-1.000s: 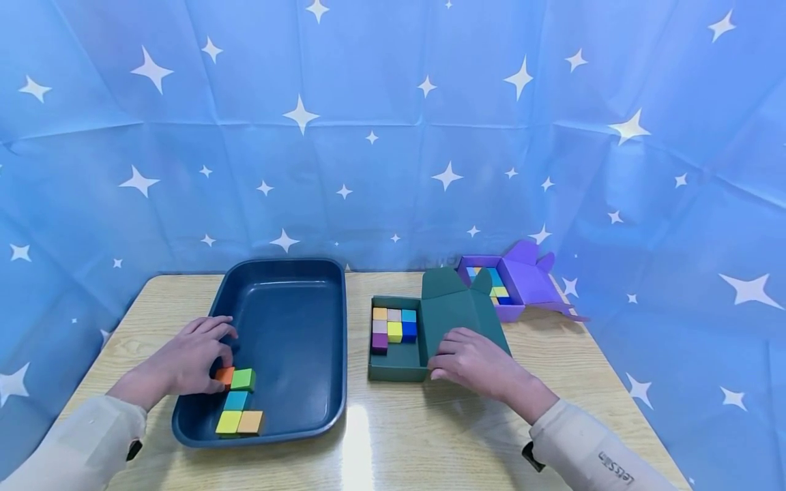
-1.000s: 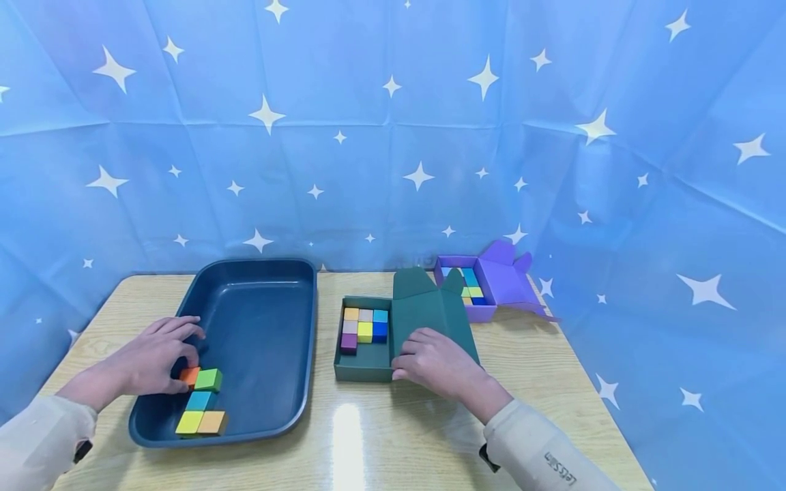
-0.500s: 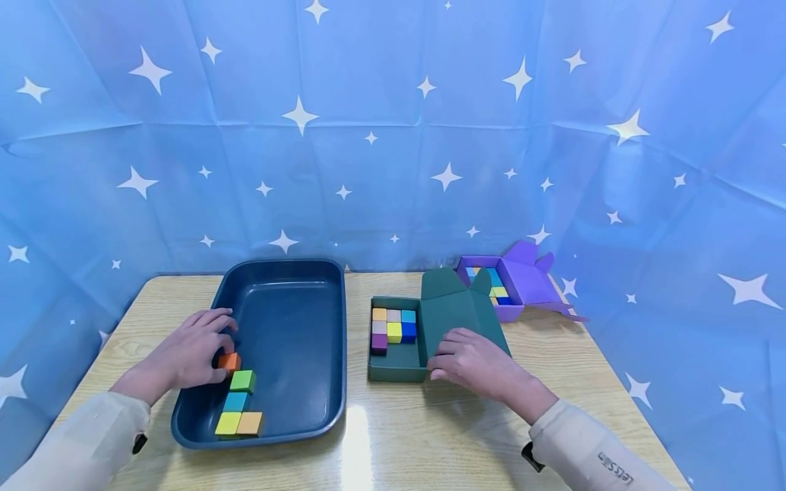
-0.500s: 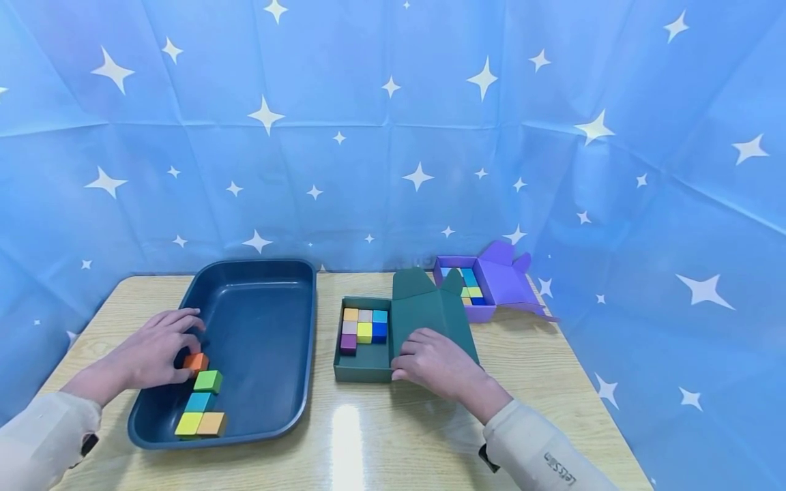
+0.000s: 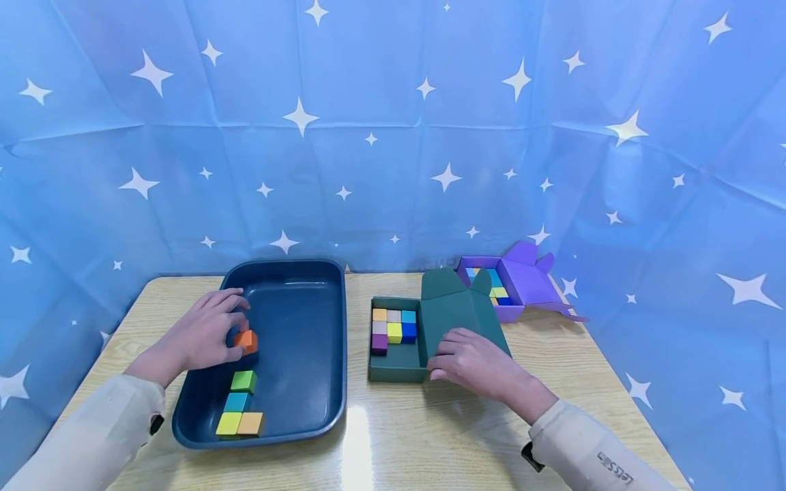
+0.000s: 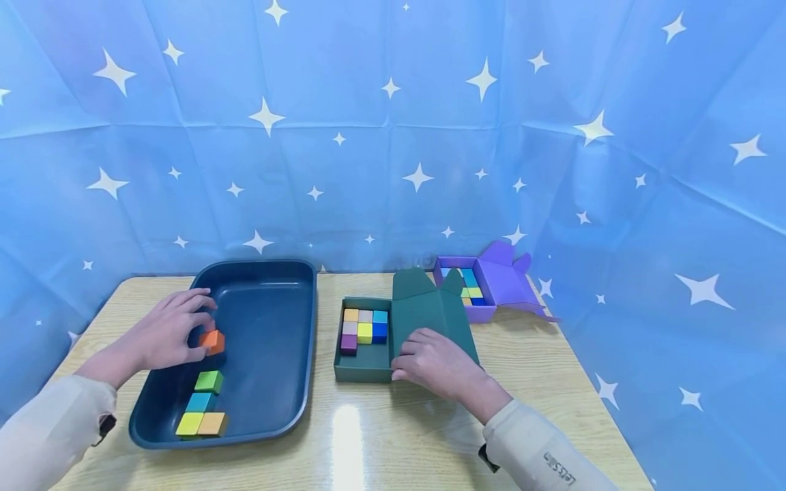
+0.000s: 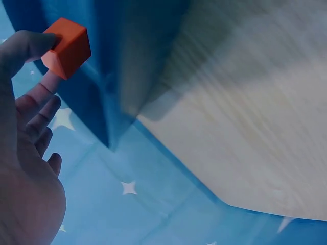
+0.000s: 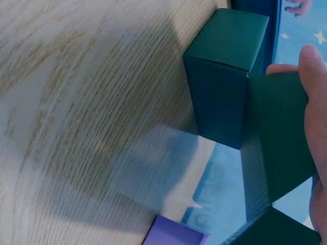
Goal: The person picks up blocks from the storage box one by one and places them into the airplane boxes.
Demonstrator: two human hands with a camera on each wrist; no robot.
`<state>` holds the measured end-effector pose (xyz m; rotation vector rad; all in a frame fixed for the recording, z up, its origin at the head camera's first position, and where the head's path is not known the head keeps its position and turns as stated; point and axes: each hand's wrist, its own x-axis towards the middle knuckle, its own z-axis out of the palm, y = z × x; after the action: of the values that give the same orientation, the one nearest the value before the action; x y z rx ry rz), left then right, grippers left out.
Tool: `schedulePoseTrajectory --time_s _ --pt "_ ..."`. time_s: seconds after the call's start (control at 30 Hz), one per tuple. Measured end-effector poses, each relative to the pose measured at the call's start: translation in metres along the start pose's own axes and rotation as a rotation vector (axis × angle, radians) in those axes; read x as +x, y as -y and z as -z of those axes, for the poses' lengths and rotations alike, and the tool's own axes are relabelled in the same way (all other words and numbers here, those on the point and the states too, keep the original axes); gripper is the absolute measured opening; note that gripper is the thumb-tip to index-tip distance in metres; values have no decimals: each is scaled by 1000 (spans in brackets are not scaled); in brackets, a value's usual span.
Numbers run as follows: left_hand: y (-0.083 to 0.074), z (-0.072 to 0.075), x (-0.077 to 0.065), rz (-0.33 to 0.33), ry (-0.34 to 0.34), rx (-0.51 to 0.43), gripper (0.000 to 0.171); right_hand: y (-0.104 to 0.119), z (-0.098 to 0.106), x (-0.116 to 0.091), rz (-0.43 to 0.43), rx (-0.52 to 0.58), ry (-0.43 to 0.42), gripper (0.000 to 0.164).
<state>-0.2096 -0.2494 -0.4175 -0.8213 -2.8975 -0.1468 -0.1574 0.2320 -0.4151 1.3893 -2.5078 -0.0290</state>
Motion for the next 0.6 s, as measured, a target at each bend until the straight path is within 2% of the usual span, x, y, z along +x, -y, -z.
schedulePoseTrajectory --time_s 0.3,0.6 --pt "-24 5 33 -39 -18 7 22 0 0 -1 3 0 -1 31" --pt "-63 6 71 -125 -51 -10 22 -1 -1 0 -2 6 5 32"
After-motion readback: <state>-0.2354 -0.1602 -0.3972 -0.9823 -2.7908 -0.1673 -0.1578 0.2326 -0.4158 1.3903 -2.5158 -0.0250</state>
